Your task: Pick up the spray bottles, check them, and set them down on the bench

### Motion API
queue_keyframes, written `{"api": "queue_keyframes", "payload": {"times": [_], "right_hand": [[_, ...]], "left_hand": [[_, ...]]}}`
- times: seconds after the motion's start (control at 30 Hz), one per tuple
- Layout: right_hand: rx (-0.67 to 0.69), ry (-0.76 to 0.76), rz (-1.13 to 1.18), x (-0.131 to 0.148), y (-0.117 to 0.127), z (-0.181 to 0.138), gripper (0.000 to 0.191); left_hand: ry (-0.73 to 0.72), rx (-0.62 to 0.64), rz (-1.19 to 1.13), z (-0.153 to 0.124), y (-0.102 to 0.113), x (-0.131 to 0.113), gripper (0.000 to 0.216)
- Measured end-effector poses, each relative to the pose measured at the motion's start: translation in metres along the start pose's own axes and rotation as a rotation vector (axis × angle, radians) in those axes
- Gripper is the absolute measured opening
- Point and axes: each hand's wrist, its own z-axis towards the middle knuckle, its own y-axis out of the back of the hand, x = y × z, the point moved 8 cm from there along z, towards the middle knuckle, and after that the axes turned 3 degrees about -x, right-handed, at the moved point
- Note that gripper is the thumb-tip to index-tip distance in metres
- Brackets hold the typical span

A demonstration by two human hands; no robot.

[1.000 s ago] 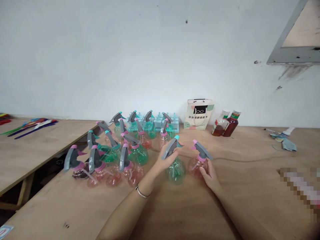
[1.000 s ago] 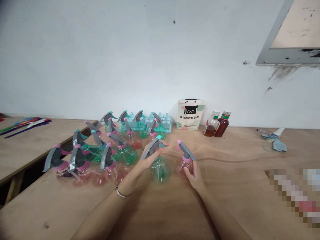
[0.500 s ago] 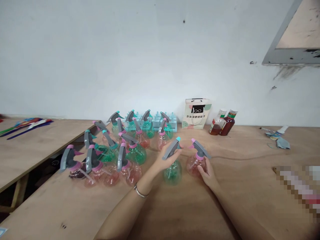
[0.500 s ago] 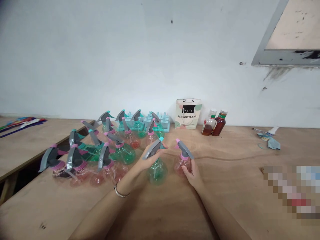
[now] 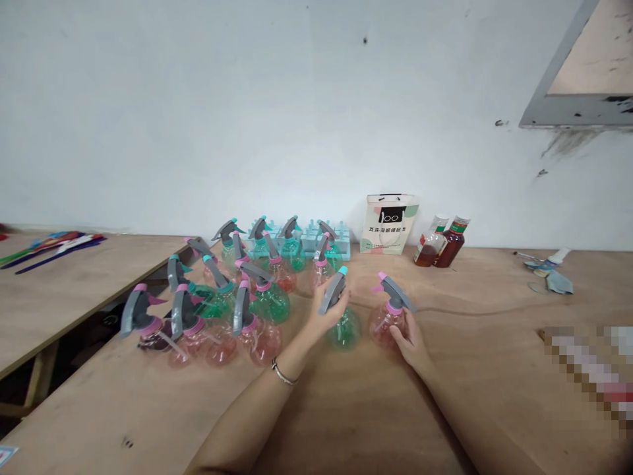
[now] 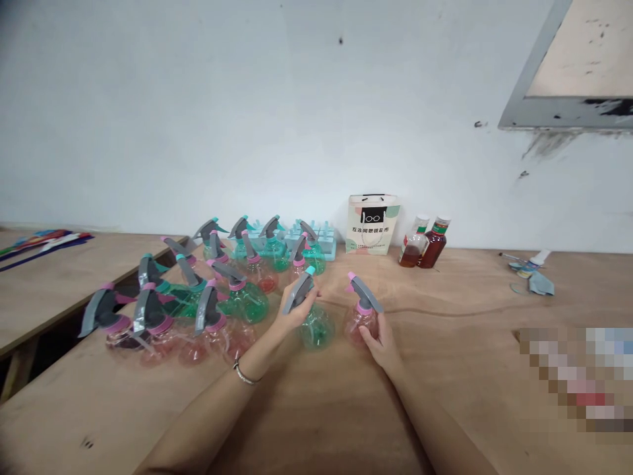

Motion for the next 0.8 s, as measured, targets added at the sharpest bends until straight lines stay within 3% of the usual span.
{"api": "queue_keyframes", "payload": {"times": [0.07, 0.27, 0.47, 0.67, 0.8], "right_hand": [[0.003, 0.001, 0.001, 0.001, 0.0, 0.0, 0.049], [0.016, -0.022, -0.007, 0.001, -0.001, 0.0, 0.055], [0.026, -0.01, -0.013, 0.003, -0.002, 0.0, 0.052], [0.018, -0.015, -0.02, 0.001, -0.001, 0.0, 0.051], [0.044, -0.02, -0.011, -0.001, -0.003, 0.0, 0.052]], "left_hand": [[0.015, -0.036, 0.031, 0.0, 0.002, 0.004, 0.027], [0.093, 0.255, -0.021, -0.005, -0.02, 0.005, 0.032], [0.036, -0.047, 0.063, -0.001, 0.001, 0.006, 0.035], [0.088, 0.114, -0.027, 0.0, -0.009, 0.004, 0.032], [0.019, -0.006, 0.021, -0.001, -0.003, -0.001, 0.022]]}}
